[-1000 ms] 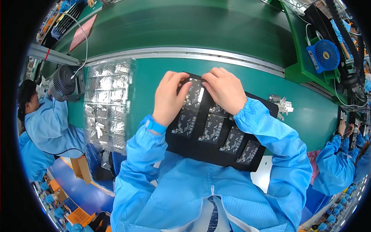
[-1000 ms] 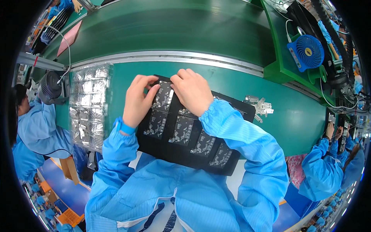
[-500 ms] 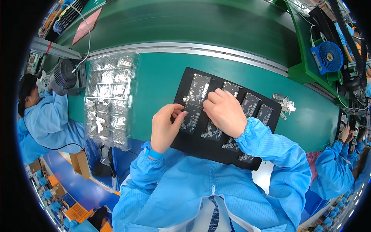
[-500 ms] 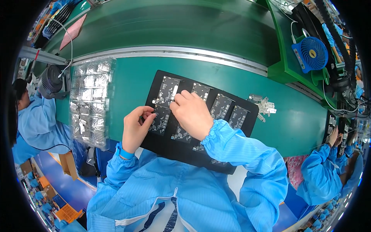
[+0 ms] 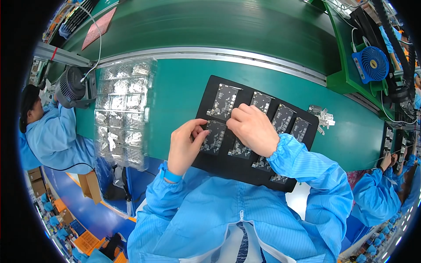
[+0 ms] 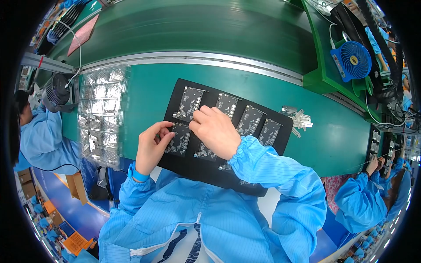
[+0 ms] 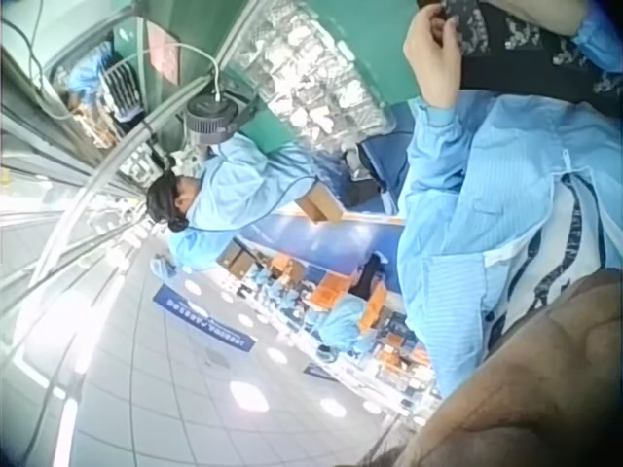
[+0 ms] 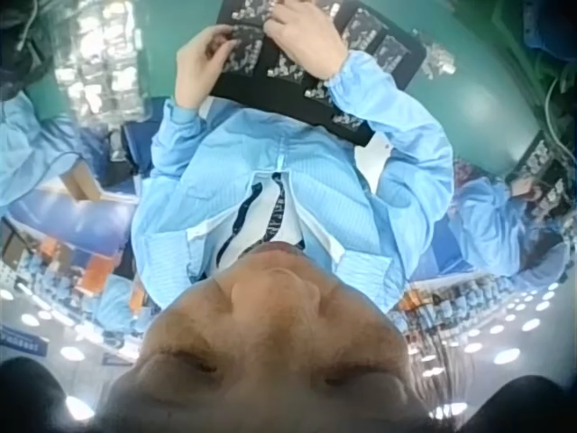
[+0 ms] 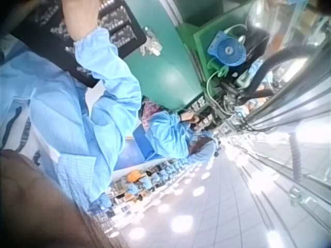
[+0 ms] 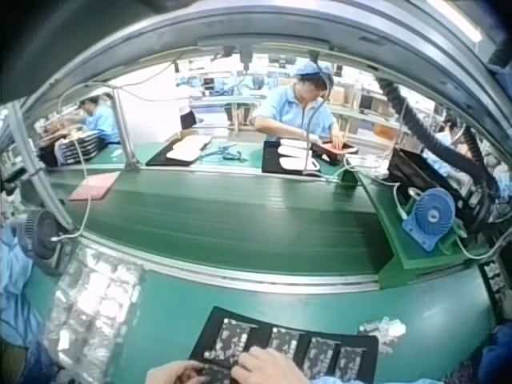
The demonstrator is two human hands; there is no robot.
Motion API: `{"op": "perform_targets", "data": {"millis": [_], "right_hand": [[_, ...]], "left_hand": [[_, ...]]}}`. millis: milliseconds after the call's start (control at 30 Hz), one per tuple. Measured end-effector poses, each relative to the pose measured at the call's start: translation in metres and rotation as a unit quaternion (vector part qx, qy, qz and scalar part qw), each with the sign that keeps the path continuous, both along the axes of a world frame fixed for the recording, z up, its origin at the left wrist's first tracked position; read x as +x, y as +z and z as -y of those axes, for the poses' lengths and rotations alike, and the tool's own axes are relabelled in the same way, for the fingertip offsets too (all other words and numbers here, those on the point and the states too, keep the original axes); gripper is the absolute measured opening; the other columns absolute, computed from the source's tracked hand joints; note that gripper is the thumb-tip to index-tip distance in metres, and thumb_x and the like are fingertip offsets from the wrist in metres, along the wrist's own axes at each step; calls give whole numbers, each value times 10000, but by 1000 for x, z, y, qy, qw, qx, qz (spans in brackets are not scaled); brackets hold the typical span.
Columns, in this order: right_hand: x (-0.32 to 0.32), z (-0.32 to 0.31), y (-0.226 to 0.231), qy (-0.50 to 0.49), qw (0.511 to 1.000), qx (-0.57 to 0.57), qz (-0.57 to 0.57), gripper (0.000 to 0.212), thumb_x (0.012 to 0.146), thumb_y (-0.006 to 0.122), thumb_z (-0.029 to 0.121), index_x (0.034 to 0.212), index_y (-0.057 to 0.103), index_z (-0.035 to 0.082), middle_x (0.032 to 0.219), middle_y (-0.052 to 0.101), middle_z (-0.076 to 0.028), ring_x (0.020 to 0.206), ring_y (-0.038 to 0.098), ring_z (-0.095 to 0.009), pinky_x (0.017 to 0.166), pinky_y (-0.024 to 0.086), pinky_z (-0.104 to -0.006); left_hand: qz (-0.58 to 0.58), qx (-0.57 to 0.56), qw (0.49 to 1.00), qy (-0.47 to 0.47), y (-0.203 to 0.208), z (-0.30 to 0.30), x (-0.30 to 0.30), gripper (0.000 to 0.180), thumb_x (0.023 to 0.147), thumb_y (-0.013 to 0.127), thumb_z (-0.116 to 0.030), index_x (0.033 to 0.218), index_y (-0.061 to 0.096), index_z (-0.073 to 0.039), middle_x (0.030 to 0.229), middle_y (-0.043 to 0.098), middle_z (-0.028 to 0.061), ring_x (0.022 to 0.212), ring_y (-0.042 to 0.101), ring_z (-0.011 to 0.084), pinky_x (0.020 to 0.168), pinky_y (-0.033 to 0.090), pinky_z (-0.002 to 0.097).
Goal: The person sorts small silver electronic components by hand, placing them into a compartmentalized tray on an assembly line.
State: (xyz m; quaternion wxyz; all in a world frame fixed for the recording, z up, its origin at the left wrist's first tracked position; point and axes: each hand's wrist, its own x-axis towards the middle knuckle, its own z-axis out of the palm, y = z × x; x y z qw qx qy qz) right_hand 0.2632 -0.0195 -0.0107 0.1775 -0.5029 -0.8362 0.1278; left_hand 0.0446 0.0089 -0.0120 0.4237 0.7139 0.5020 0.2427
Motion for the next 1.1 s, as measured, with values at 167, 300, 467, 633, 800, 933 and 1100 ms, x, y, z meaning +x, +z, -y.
{"op": "perform_targets", "data": {"millis": [167,300,467,633,800,933,1100], "right_hand": [[-1,2,-7,6,1000,1,-24,60,756,661,98,794,625,68,841,535,-50,869,540,-225,745,460,-351],[-2,0,-8,12,999,23,-35,80,772,684,112,782,618,69,824,530,-51,846,540,-232,719,455,-360],[9,-4,-3,7,998,20,-59,128,795,721,152,853,634,77,843,550,-59,861,557,-259,731,459,-378],[59,-9,17,-122,990,43,-56,51,833,666,110,848,645,66,842,576,-87,864,567,-303,752,472,-412],[82,-8,9,-189,980,27,-59,80,843,659,71,921,673,58,875,600,-87,883,572,-295,782,479,-407],[85,-11,-1,-197,977,49,-67,129,841,674,59,969,683,46,890,630,-83,856,579,-288,752,494,-384],[85,-15,-8,-209,973,29,-92,104,859,646,89,952,684,59,893,615,-87,901,581,-301,795,486,-413]], "left_hand": [[-12,-9,1000,-7,4,2,-2,244,806,704,29,1044,654,24,697,589,59,594,521,121,539,425,276],[-19,-12,1000,4,7,5,-1,243,810,702,34,1048,653,21,717,596,62,597,529,130,545,430,279],[-60,79,995,9,13,3,5,271,811,721,11,1071,646,-5,832,579,80,689,568,168,615,469,293],[-75,193,977,-50,21,5,20,290,771,733,-9,1049,655,-36,993,600,116,930,583,310,786,486,386],[-72,235,952,-183,16,17,49,344,766,726,-27,1100,644,-32,1089,584,101,1003,571,302,846,481,395],[-79,241,945,-206,11,17,66,362,793,696,-14,1150,640,-33,1132,579,112,1026,557,310,868,479,393],[-85,261,937,-219,6,11,81,345,808,681,-19,1150,635,-21,1118,573,108,1039,548,301,872,467,395]]}}
